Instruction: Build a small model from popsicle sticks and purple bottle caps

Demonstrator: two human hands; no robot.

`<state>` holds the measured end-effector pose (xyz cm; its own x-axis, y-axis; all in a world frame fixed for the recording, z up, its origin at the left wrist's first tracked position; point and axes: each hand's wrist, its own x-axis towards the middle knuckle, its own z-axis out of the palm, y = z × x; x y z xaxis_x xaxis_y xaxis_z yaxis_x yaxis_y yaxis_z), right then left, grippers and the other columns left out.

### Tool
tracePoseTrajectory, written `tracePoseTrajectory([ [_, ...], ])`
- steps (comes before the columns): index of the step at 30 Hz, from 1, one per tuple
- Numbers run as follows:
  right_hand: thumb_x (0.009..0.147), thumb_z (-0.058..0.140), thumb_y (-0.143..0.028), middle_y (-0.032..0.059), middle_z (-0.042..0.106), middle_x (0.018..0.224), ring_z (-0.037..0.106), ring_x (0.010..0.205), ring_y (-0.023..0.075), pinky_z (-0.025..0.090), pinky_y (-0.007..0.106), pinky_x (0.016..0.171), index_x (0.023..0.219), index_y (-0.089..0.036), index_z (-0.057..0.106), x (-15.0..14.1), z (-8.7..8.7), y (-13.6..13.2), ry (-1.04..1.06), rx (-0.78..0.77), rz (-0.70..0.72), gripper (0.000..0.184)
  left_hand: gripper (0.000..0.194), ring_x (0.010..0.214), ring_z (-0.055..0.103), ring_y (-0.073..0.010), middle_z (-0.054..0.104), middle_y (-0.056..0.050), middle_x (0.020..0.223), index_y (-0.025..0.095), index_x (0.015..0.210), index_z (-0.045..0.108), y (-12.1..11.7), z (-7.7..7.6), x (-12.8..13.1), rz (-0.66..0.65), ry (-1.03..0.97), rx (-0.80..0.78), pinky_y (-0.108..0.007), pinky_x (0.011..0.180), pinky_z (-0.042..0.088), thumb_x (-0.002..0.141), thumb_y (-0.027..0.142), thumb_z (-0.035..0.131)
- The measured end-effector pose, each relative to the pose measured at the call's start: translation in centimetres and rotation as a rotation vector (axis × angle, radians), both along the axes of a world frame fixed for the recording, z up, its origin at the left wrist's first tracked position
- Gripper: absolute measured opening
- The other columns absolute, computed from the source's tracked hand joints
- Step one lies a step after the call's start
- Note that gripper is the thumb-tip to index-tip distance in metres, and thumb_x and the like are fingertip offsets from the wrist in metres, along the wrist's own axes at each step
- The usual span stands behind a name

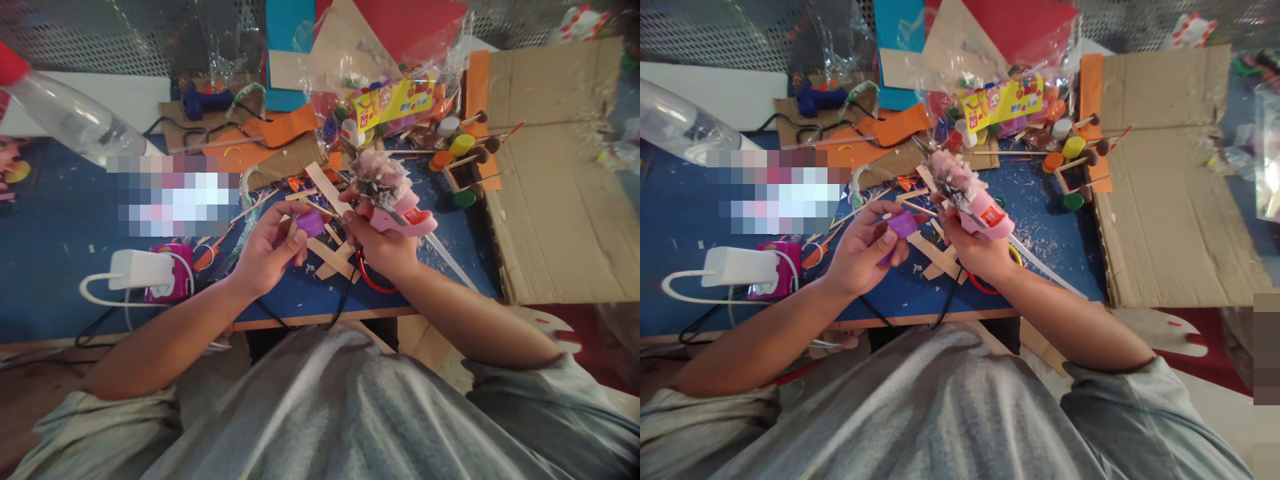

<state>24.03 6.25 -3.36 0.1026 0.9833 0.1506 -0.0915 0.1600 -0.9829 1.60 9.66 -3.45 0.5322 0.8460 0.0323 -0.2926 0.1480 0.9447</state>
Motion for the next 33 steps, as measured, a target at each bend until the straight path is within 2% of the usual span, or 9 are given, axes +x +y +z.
tracePoseTrajectory([
  [4,0.094,0.093,-0.058,0.0003,0.075,0.102,0.056,0.060,0.0097,0.051,0.033,0.054,0.086,-0.025,0.058,0.0,0.2,-0.2,-0.052,-0.022,0.080,0.048,0.051,0.056,0.062,-0.0063,0.080,0.000,0.096,0.026,0.128,0.072,0.0,-0.7,-0.1,0.034,0.023,0.034,-0.020,0.055,0.055,0.092,0.048,0.101],
  [8,0.089,0.097,-0.057,0.0007,0.075,0.094,0.056,0.065,0.0119,0.050,0.034,0.058,0.086,-0.026,0.060,-0.1,-0.3,-0.1,-0.098,0.007,0.087,0.048,0.047,0.054,0.060,-0.0065,0.073,0.005,0.084,0.028,0.127,0.076,-0.1,-1.1,-0.1,0.060,0.033,0.114,-0.019,0.052,0.051,0.090,0.041,0.103],
  [13,0.089,0.096,-0.057,0.0003,0.070,0.092,0.063,0.080,0.0176,0.060,0.037,0.071,0.089,-0.028,0.060,-0.3,-1.0,0.0,-0.083,0.020,0.082,0.046,0.049,0.059,0.057,-0.0077,0.075,0.001,0.086,0.025,0.118,0.076,-0.3,-0.7,0.1,0.113,0.128,0.190,-0.020,0.052,0.046,0.085,0.043,0.107],
  [17,0.090,0.095,-0.060,0.0004,0.063,0.086,0.064,0.085,0.0211,0.064,0.042,0.079,0.085,-0.030,0.058,-0.3,-1.0,0.1,-0.083,0.049,0.066,0.048,0.051,0.057,0.058,-0.0082,0.077,0.000,0.090,0.025,0.121,0.076,-0.4,-0.5,0.0,0.083,0.129,0.181,-0.021,0.050,0.046,0.086,0.048,0.105],
  [21,0.095,0.088,-0.068,0.0003,0.059,0.088,0.057,0.073,0.0170,0.057,0.036,0.064,0.086,-0.029,0.055,-0.2,-0.9,0.5,0.019,0.038,0.088,0.052,0.043,0.054,0.060,-0.0073,0.076,0.001,0.089,0.026,0.127,0.075,-0.4,-0.7,-0.3,0.050,0.077,0.145,-0.020,0.050,0.049,0.097,0.048,0.097],
  [24,0.094,0.090,-0.067,-0.0004,0.059,0.093,0.049,0.063,0.0125,0.051,0.034,0.055,0.089,-0.029,0.055,-0.1,-0.9,0.8,0.101,0.021,0.026,0.052,0.039,0.053,0.061,-0.0069,0.075,0.001,0.087,0.026,0.127,0.075,-0.2,-0.7,-0.2,0.037,0.030,0.138,-0.019,0.051,0.049,0.103,0.052,0.090],
  [28,0.094,0.091,-0.066,0.0001,0.061,0.097,0.050,0.063,0.0121,0.050,0.035,0.055,0.089,-0.028,0.056,0.0,-0.8,0.6,0.068,0.005,0.045,0.051,0.050,0.054,0.062,-0.0070,0.080,-0.003,0.093,0.023,0.124,0.075,0.0,-0.6,0.0,0.051,0.032,0.136,-0.020,0.051,0.049,0.102,0.066,0.087],
  [33,0.087,0.095,-0.071,-0.0020,0.058,0.082,0.052,0.067,0.0138,0.050,0.033,0.060,0.085,-0.026,0.063,0.5,-0.7,0.0,-0.036,0.008,0.107,0.055,0.056,0.057,0.063,-0.0073,0.073,0.000,0.086,0.021,0.118,0.077,0.2,-0.9,-0.1,0.129,0.001,0.145,-0.020,0.053,0.050,0.097,0.071,0.090],
])
